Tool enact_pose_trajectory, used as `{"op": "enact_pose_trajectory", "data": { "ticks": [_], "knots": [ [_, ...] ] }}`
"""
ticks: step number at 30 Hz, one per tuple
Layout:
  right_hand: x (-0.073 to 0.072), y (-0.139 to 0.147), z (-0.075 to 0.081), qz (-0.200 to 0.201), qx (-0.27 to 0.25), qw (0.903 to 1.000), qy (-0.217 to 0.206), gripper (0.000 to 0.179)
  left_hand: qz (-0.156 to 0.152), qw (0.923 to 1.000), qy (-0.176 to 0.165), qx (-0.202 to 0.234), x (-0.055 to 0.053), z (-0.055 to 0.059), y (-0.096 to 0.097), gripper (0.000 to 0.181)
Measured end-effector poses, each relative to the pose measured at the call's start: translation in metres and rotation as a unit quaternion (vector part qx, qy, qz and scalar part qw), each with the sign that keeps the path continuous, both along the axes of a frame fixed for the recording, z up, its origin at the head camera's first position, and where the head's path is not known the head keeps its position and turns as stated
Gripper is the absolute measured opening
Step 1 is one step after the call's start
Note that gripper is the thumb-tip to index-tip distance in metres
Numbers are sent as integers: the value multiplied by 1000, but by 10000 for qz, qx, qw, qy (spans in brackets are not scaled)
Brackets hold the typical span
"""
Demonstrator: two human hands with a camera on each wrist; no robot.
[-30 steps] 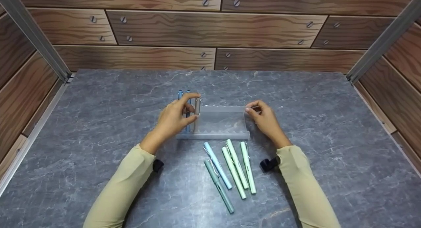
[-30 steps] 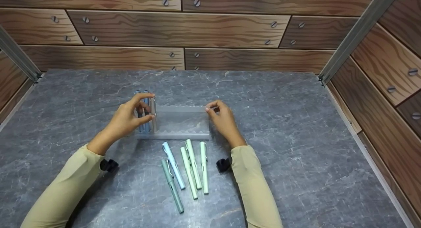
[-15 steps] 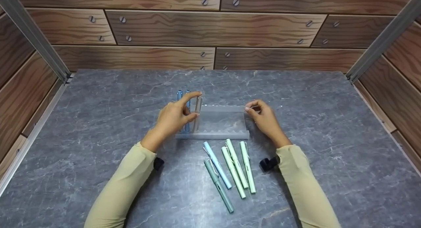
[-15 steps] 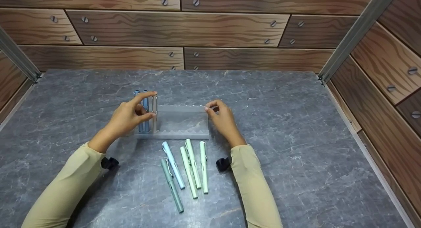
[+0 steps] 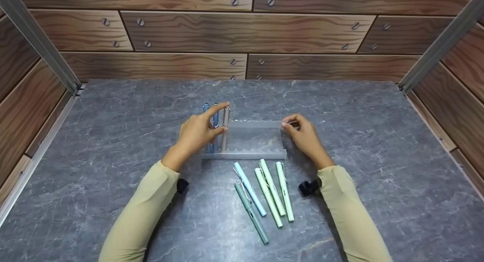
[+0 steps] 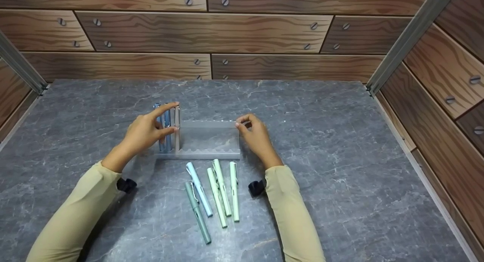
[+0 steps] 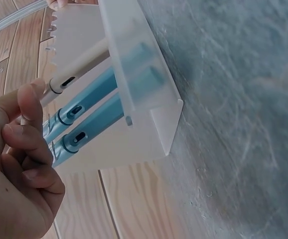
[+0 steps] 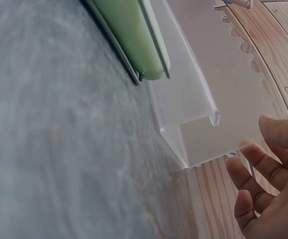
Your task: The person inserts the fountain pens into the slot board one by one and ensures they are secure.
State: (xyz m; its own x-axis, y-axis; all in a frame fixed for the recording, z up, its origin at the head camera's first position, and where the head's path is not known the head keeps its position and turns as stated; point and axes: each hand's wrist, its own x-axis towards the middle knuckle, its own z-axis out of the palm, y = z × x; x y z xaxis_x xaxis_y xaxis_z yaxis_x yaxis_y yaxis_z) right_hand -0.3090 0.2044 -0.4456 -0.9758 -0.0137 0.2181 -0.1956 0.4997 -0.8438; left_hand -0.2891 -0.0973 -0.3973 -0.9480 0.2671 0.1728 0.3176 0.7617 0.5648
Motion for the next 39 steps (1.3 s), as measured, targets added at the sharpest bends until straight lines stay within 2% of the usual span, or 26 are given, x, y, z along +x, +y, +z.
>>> {"op": "enact_pose_trajectory", "data": {
  "ticks": [11,20,27,39],
  "knots": [
    [-1,0,0,14,-40,10000,-45,17,290,9988,-177,-348,-3,5,2,66],
    [2,1,3,110,128,9998,-101,19,441,9976,-190,-502,-5,5,0,67],
    [2,0,3,61,50,10000,-40,20,462,9970,-255,-557,-7,6,-1,66],
    [2,0,3,48,62,9999,-117,21,404,9960,30,-792,-7,8,-3,65]
  ]
}}
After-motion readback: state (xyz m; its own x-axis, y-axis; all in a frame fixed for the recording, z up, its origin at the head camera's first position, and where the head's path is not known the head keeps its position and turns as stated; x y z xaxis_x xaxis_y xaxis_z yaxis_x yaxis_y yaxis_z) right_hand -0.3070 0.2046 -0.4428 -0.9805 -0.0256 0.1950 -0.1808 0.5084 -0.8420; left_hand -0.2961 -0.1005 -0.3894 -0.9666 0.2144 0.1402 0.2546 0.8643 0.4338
